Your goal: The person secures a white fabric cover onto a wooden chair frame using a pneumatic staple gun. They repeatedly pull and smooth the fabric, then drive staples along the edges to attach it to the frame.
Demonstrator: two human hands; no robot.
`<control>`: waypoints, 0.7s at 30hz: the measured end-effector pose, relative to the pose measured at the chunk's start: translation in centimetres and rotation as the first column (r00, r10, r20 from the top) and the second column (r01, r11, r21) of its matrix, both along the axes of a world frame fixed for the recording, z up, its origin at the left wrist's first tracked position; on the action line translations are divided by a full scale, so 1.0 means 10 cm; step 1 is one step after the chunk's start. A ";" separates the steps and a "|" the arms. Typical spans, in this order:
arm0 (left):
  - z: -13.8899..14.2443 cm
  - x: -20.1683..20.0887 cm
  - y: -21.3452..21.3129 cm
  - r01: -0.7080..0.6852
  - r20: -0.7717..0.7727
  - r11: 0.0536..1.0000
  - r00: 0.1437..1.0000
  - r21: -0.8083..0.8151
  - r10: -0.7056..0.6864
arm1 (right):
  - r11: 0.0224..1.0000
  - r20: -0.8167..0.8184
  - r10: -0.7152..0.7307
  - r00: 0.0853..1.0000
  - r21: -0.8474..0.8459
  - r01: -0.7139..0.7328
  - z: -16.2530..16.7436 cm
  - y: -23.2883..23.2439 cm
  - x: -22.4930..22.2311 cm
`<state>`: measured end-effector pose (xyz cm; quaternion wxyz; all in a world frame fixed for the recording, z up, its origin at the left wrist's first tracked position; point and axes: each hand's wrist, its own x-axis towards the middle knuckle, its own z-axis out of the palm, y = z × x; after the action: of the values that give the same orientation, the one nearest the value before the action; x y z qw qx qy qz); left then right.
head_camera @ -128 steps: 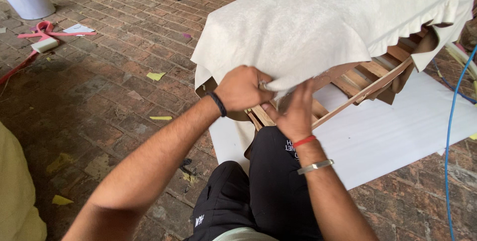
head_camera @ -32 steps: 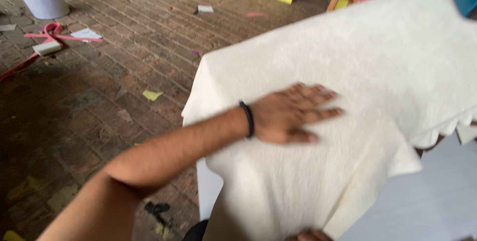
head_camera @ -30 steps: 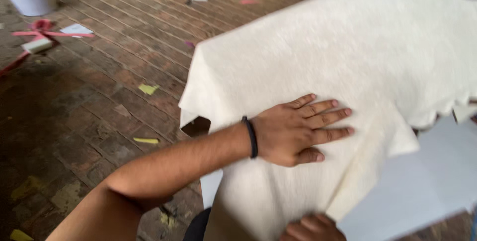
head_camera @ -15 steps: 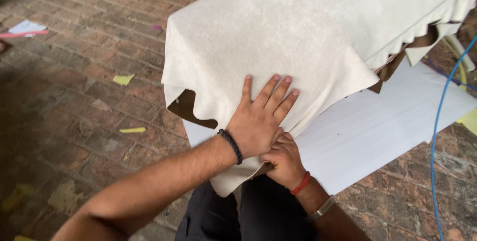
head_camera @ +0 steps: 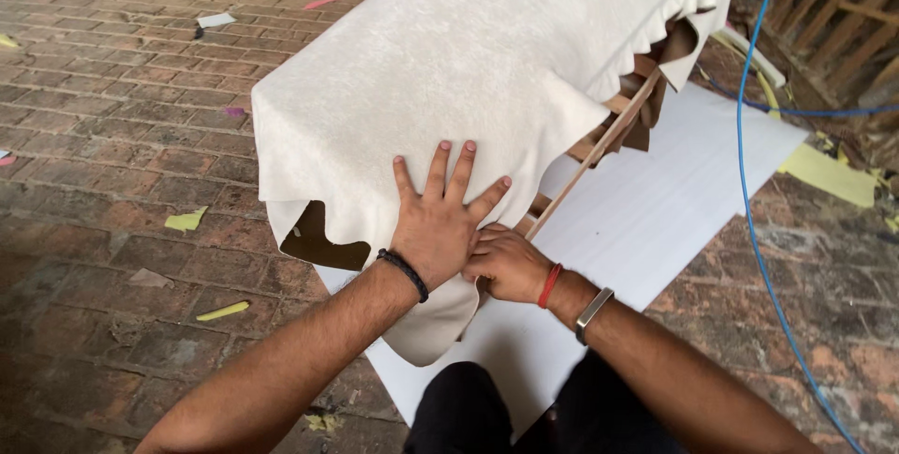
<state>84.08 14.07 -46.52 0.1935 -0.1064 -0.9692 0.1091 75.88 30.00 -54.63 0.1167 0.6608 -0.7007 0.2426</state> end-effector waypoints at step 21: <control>0.60 0.03 0.07 -0.161 0.352 0.985 0.927 0.059 0.130 | 0.559 -0.031 -0.772 0.635 -0.508 0.655 2.21 0.52 -3.26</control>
<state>84.35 14.81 -40.54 0.0153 -0.0432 -0.9971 0.0604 43.31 35.18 -32.52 0.4426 0.2947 -0.8111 0.2436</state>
